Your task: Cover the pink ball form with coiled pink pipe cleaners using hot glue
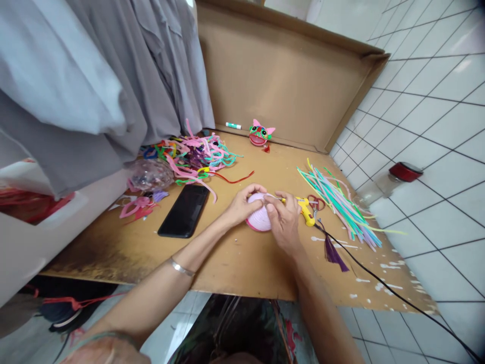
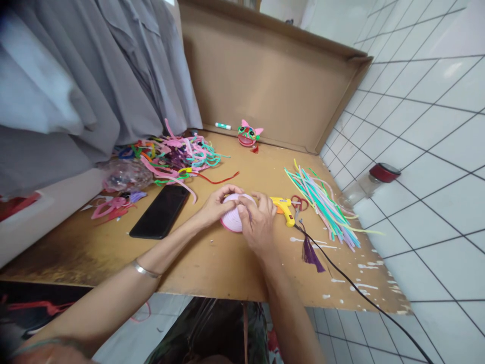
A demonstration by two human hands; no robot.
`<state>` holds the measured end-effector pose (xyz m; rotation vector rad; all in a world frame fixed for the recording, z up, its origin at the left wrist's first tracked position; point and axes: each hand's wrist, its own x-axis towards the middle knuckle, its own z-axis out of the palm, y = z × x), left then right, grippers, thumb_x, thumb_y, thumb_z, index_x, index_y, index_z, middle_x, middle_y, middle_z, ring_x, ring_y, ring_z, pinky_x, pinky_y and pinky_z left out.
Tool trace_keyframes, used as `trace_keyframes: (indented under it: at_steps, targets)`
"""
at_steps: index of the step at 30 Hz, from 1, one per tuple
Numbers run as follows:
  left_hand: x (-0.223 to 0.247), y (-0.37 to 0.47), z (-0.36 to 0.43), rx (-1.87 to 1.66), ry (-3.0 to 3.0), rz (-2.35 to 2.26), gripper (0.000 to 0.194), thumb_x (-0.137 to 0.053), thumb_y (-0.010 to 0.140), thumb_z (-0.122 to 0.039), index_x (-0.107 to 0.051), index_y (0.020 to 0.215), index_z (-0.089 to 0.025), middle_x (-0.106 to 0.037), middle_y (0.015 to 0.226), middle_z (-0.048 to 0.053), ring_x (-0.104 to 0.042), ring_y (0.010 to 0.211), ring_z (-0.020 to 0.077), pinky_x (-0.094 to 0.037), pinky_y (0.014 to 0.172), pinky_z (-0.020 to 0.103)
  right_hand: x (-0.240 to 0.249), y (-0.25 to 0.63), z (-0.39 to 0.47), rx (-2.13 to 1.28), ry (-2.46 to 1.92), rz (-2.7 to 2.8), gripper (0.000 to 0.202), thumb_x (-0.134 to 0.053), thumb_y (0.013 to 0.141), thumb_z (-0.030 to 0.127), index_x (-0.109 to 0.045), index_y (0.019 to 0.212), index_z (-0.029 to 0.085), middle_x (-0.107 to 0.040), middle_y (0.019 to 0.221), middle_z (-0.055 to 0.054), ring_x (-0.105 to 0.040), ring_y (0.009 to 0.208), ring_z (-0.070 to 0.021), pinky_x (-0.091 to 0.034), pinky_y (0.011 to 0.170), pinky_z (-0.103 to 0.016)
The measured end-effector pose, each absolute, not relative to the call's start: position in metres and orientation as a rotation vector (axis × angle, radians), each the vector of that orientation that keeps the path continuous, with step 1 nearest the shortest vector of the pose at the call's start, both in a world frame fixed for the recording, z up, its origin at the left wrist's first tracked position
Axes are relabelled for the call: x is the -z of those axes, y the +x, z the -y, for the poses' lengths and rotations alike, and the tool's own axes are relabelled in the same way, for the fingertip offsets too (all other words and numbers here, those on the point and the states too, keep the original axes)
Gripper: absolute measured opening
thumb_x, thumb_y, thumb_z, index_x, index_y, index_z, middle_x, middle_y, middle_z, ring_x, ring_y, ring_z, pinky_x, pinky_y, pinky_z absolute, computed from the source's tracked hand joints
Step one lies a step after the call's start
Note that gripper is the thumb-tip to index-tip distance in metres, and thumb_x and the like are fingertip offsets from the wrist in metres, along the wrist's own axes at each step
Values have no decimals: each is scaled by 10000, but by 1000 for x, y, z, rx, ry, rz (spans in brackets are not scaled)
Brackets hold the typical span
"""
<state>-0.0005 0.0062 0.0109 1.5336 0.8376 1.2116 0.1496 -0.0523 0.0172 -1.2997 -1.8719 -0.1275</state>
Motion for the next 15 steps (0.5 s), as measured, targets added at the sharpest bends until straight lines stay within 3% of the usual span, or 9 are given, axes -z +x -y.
trace_keyframes:
  at_steps: [8,15]
  targets:
    - [-5,0,-8,-1232,1547,-812,290,-621,697,-299,-617,959,-176,-663,948,30,-609,860,166,-488,792,272,-15,148,52,118,-1314,1866,376,-348,1022,371,-692,1142,275,-588,1172,-90,-516,1161,-247,-363,973,-434]
    - [-7,5,-7,-1234,1474,-796,264,-590,642,-261,-595,893,-179,-658,954,32,-607,870,167,-475,787,266,-11,148,49,262,-1410,1800,419,-323,1017,372,-700,1117,222,-607,1141,-125,-532,1108,-271,-354,918,-435]
